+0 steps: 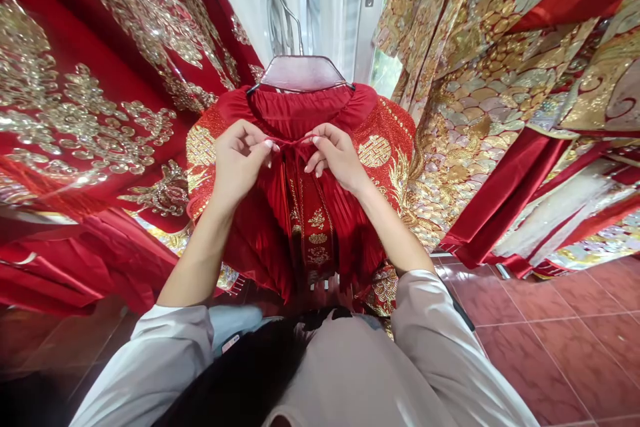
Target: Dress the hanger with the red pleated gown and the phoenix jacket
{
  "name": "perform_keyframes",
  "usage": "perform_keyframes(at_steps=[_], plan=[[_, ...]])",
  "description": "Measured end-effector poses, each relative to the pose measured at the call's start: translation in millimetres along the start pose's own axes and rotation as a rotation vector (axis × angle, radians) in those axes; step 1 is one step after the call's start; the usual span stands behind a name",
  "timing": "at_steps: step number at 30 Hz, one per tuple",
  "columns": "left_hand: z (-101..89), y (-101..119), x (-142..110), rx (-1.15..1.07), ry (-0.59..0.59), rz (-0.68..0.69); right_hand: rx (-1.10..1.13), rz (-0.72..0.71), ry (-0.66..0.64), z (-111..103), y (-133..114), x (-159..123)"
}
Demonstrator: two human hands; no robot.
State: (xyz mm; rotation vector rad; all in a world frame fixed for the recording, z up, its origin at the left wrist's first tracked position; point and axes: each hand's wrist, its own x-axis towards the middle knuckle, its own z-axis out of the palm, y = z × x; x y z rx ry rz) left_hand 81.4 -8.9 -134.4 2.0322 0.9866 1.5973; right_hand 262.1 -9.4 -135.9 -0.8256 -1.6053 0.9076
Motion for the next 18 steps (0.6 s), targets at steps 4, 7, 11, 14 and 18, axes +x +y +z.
perform_keyframes(at_steps=[4, 7, 11, 14, 18], plan=[[-5.6, 5.5, 6.8, -0.048, -0.025, -0.055, 0.176, 0.022, -0.047, -10.2, 0.8, 0.8], [-12.4, 10.5, 7.9, -0.063, -0.074, -0.121, 0.043, -0.011, -0.043, -24.0, -1.3, -1.5], [-13.3, 18.3, 7.4, -0.098, -0.096, -0.162, -0.117, -0.165, 0.043, -27.1, -4.7, -4.4], [-12.3, 19.6, 7.8, -0.069, -0.079, -0.159, 0.06, -0.162, -0.013, -22.7, -1.3, -2.6], [-16.1, 15.2, 8.6, 0.053, -0.083, -0.152, 0.086, -0.045, -0.031, -29.1, 1.6, -0.2]])
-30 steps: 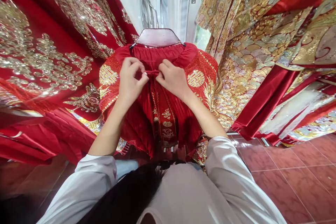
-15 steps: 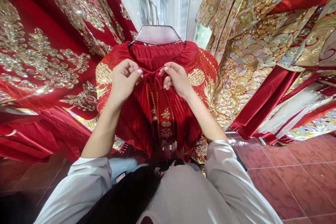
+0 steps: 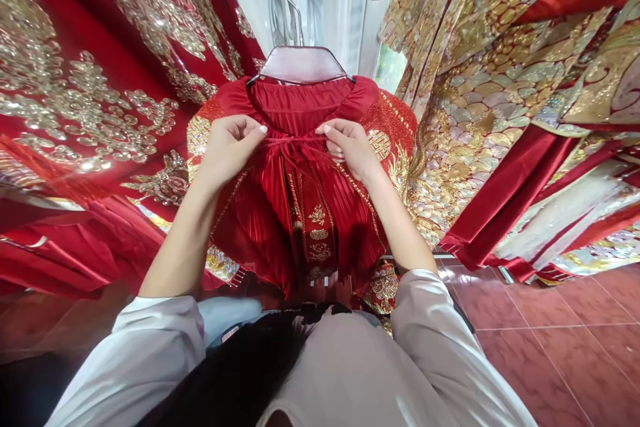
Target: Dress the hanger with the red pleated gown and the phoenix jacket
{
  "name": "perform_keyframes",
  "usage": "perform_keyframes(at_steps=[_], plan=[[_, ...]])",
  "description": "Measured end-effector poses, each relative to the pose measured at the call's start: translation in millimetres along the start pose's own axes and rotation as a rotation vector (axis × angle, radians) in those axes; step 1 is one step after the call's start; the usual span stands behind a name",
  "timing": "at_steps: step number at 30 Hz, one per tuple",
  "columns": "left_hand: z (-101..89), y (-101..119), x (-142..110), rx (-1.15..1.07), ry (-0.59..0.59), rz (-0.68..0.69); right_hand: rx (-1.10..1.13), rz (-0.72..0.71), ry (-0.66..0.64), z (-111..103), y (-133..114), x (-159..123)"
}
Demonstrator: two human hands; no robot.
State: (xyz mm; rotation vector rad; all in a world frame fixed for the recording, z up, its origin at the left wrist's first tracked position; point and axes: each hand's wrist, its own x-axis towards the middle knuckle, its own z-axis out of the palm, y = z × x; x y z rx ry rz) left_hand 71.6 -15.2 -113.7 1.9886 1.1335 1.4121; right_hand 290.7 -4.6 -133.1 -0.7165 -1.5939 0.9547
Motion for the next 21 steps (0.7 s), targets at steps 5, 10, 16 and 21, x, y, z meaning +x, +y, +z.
perform_keyframes(at_steps=[5, 10, 16, 21], plan=[[-2.9, 4.8, 0.5, 0.05, -0.05, 0.017, -0.141, -0.069, 0.001, -12.8, -8.5, -4.2], [-6.2, 11.7, 4.6, 0.017, -0.009, -0.024, -0.087, -0.135, 0.031, -24.6, -12.7, -9.5], [-7.1, 6.8, 2.8, 0.112, -0.006, -0.023, -0.397, -0.104, 0.068, -41.3, -19.2, -18.6], [-25.3, 13.2, 18.5, 0.338, 0.169, 0.337, -0.452, -0.122, 0.054, -46.5, -16.6, -20.7]])
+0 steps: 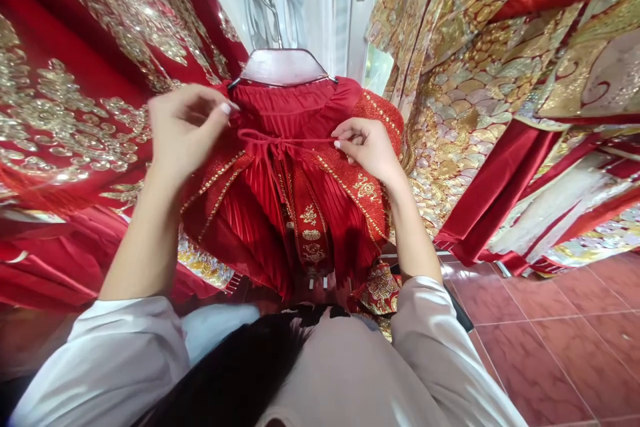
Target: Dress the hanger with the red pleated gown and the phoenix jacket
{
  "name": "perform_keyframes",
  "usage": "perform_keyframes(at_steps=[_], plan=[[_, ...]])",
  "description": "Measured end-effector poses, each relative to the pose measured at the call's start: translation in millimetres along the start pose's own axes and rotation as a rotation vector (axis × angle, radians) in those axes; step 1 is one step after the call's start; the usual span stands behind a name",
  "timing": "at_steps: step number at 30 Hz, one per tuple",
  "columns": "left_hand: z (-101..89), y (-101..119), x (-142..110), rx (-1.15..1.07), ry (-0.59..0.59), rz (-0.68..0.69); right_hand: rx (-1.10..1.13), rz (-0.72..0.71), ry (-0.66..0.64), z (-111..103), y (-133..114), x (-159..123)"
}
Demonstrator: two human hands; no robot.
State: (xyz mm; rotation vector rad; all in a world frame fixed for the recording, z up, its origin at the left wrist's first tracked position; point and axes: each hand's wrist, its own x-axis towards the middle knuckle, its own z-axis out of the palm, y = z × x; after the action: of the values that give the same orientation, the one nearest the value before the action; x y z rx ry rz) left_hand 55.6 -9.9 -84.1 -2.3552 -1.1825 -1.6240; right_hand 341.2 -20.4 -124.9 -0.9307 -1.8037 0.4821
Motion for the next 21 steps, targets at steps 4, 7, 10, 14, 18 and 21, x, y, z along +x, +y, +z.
perform_keyframes(at_steps=[4, 7, 10, 14, 18, 21], plan=[[-19.0, -23.1, 32.0, 0.145, -0.166, 0.254, -0.292, -0.092, 0.259, -19.3, 7.0, -1.1], [-22.2, -40.4, 43.3, 0.057, -0.487, 0.081, -0.59, -0.126, 0.389, -36.5, 18.8, -6.3], [-15.1, -47.4, 39.5, 0.055, -0.456, -0.009, -0.711, -0.111, 0.333, -42.5, 33.4, -12.8], [1.2, -43.0, 26.5, 0.108, -0.156, -0.102, -0.648, -0.107, 0.368, -43.5, 40.3, -13.8], [26.0, -32.5, 13.6, 0.118, 0.23, -0.254, -0.469, -0.101, 0.369, -65.6, 43.2, 0.3], [38.3, -25.7, 4.8, 0.108, 0.365, -0.255, -0.303, -0.063, 0.275, -90.0, 54.0, 15.1]])
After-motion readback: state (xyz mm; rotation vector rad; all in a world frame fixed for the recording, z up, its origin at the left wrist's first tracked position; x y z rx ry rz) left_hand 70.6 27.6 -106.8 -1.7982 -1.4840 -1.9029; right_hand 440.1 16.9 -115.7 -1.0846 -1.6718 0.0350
